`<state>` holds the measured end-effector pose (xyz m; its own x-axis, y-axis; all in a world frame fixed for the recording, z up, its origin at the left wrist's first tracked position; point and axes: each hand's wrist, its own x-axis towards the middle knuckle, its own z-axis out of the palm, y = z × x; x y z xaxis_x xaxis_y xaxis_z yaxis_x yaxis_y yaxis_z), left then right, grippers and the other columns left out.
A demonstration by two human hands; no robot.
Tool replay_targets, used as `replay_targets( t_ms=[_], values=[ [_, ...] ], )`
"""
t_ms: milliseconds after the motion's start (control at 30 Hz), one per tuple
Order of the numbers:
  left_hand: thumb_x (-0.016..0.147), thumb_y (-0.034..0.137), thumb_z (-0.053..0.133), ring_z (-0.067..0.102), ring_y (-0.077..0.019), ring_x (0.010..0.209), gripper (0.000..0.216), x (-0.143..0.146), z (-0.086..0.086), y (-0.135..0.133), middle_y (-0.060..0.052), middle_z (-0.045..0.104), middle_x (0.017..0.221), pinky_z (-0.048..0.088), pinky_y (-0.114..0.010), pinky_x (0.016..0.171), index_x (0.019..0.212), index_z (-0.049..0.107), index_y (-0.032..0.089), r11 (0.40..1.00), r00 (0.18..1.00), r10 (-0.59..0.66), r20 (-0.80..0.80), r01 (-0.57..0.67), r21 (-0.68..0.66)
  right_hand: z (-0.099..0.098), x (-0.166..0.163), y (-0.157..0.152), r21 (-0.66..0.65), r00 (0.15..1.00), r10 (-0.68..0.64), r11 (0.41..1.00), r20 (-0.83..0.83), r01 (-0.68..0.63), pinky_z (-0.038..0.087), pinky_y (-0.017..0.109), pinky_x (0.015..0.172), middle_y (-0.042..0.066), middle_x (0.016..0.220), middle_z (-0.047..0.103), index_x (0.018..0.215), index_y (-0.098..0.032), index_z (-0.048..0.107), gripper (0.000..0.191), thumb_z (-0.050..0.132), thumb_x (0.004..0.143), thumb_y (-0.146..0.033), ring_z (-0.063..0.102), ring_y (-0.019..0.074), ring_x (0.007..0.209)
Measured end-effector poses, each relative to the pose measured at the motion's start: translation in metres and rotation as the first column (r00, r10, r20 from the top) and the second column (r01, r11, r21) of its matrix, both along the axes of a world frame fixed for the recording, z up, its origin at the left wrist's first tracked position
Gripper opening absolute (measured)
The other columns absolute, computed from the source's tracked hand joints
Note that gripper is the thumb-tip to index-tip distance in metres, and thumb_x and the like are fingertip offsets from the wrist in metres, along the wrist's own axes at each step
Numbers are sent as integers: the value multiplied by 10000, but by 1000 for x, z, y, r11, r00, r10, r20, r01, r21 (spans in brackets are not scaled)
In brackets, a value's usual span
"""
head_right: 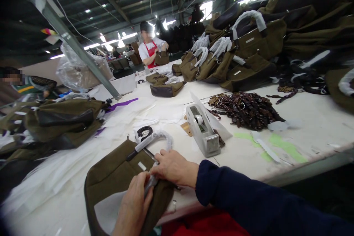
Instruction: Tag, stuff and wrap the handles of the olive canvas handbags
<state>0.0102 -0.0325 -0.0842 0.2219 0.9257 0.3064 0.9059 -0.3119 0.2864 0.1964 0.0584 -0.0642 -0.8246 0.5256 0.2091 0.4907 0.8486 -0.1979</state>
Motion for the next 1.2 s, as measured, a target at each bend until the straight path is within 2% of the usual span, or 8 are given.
replay_targets(
  t_ms=[133,300,433,533,667,767,900,1200],
  values=[
    [866,81,474,639,-192,867,262,-2,2,3,-42,624,926,555,-304,754,1093,521,202,999,999,-41,-31,41,5,0,1,-1,33,1000,-21,999,14,20,384,280,620,77,980,561,1169,-350,639,256,511,965,-436,477,236,897],
    [906,146,511,625,-204,971,278,-10,28,-1,-54,645,1054,522,-324,827,1176,533,210,998,990,-33,-139,26,-51,-3,4,-2,4,998,-59,998,21,59,422,303,652,90,1005,576,1297,-380,562,382,536,936,-505,504,252,915],
    [874,184,614,617,-239,973,330,-31,45,-8,-59,668,1066,458,-362,830,1202,580,202,990,926,123,-356,-141,-25,-2,1,-3,-40,994,-100,994,42,101,458,342,698,98,1033,598,1275,-370,588,410,663,875,-414,536,284,959],
    [862,197,645,609,-248,976,259,-44,46,-11,-46,672,1028,420,-371,824,1120,629,213,963,896,221,-385,-263,-60,3,-4,-4,-56,991,-123,990,53,125,469,399,757,106,1084,602,1247,-351,610,435,722,828,-391,543,314,1000],
    [865,213,645,598,-243,946,70,-43,46,-12,-16,669,955,381,-370,813,930,662,233,935,904,237,-357,-312,-170,12,-22,-10,-82,991,-77,994,-108,68,444,415,860,63,1191,591,1287,-319,553,518,752,809,-343,534,287,1060],
    [855,185,642,584,-231,944,72,-37,53,-13,-8,660,941,368,-358,812,908,653,233,935,912,226,-342,-302,-186,10,-43,-17,-153,989,6,988,-145,-29,423,362,841,23,1086,628,1178,-276,598,360,723,842,-303,552,229,982],
    [874,138,599,573,-216,902,89,-33,66,-20,-9,642,919,383,-343,798,889,634,219,947,908,200,-368,-275,-165,-3,-58,-21,-117,988,34,992,-149,-52,380,357,818,19,1022,616,982,-243,626,154,697,864,-312,514,227,962],
    [896,219,584,552,-242,923,20,-46,73,-42,-33,610,933,420,-357,793,910,598,215,943,936,184,-300,-255,-216,-15,-57,-20,-65,977,66,995,-204,-81,372,355,811,36,983,586,931,-207,585,105,658,886,-267,489,217,918]
  ],
)
